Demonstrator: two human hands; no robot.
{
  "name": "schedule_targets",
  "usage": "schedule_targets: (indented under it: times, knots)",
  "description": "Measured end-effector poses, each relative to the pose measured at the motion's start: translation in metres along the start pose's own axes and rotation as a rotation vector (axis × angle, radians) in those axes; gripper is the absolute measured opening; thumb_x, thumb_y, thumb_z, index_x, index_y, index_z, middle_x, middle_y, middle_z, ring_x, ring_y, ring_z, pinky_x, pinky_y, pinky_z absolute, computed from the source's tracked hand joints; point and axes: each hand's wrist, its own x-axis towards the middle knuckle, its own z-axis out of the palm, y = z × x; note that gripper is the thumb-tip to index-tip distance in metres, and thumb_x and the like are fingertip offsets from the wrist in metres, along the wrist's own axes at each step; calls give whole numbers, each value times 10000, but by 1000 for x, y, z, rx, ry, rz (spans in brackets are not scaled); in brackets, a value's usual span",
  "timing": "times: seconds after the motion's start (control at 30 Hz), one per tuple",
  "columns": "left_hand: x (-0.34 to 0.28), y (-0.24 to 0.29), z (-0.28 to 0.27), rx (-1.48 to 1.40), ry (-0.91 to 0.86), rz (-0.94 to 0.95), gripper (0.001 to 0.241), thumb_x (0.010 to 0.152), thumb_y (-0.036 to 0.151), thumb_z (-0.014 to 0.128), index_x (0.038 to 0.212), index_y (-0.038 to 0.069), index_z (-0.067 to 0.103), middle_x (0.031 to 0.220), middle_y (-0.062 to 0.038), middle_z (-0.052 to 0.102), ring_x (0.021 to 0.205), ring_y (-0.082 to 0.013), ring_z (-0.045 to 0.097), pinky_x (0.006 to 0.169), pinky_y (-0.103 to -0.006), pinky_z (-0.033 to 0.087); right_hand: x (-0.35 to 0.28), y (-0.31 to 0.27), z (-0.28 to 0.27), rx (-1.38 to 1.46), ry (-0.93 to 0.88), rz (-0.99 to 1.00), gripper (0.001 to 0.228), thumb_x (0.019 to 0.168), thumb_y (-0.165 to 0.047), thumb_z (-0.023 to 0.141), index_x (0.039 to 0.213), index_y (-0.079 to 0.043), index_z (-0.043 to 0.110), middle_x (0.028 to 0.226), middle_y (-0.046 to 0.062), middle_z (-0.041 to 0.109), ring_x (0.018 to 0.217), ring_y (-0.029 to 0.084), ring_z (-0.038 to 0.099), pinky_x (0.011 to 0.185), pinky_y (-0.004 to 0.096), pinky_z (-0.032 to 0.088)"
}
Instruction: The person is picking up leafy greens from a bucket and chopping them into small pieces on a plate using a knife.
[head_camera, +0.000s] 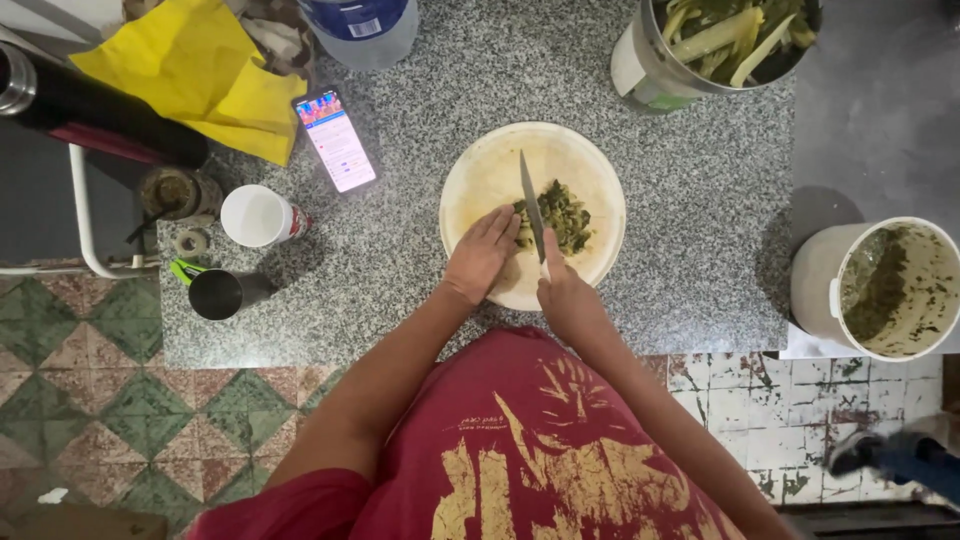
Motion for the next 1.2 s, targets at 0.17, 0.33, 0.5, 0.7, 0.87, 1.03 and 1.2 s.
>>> schedule_targets:
  times: [0.17,0.33,0.5,0.7,0.87,1.03,1.2]
  knots:
    - [2,0,-6,-21,15,2,504,1004,220,649,1468,49,555,1479,-173,567,1322,-331,587,1106,-438,494,7,5,12,7,10,-13,787,1014,-137,416,1668,-159,-20,1150,305,632,986,474,699,815,545,575]
    - [5,3,-17,-49,-20,8,510,1014,203,626,1481,17,543,1498,-195,553,1341,-347,574,1114,-450,491,8,3,13,35,5,-20,813,999,-122,420,1658,-143,-57,1159,334,621,1023,498,682,850,571,559]
    - [6,4,-18,-24,-13,18,500,1012,206,635,1473,30,558,1494,-189,554,1334,-341,580,1099,-446,501,34,29,37,1,29,-60,815,1016,-123,431,1662,-159,-64,1123,301,639,968,450,696,824,538,565]
    - [6,0,-14,-16,-28,19,482,1016,204,636,1461,29,567,1479,-190,567,1323,-346,589,1099,-453,499,39,33,33,11,54,-40,795,1043,-158,428,1670,-210,-57,1098,258,660,896,392,721,756,488,572]
    - [4,1,-6,9,-45,2,503,1016,234,643,1473,43,554,1473,-171,567,1331,-327,580,1116,-431,487,9,16,20,48,15,38,784,1025,-229,424,1668,-287,-21,1283,285,609,1055,440,690,841,524,566]
    - [7,3,-11,8,-48,5,495,1029,221,645,1476,30,552,1478,-183,564,1334,-331,579,1121,-437,485,10,23,37,-92,72,-101,817,1026,-88,460,1659,-99,-57,996,223,663,802,325,729,648,411,593]
    - [6,2,-21,-31,-89,5,478,1041,193,615,1481,19,546,1499,-200,548,1359,-341,558,1144,-444,467,43,34,65,-714,213,-345,628,930,-54,591,1503,97,383,1257,238,576,794,185,718,738,322,619]
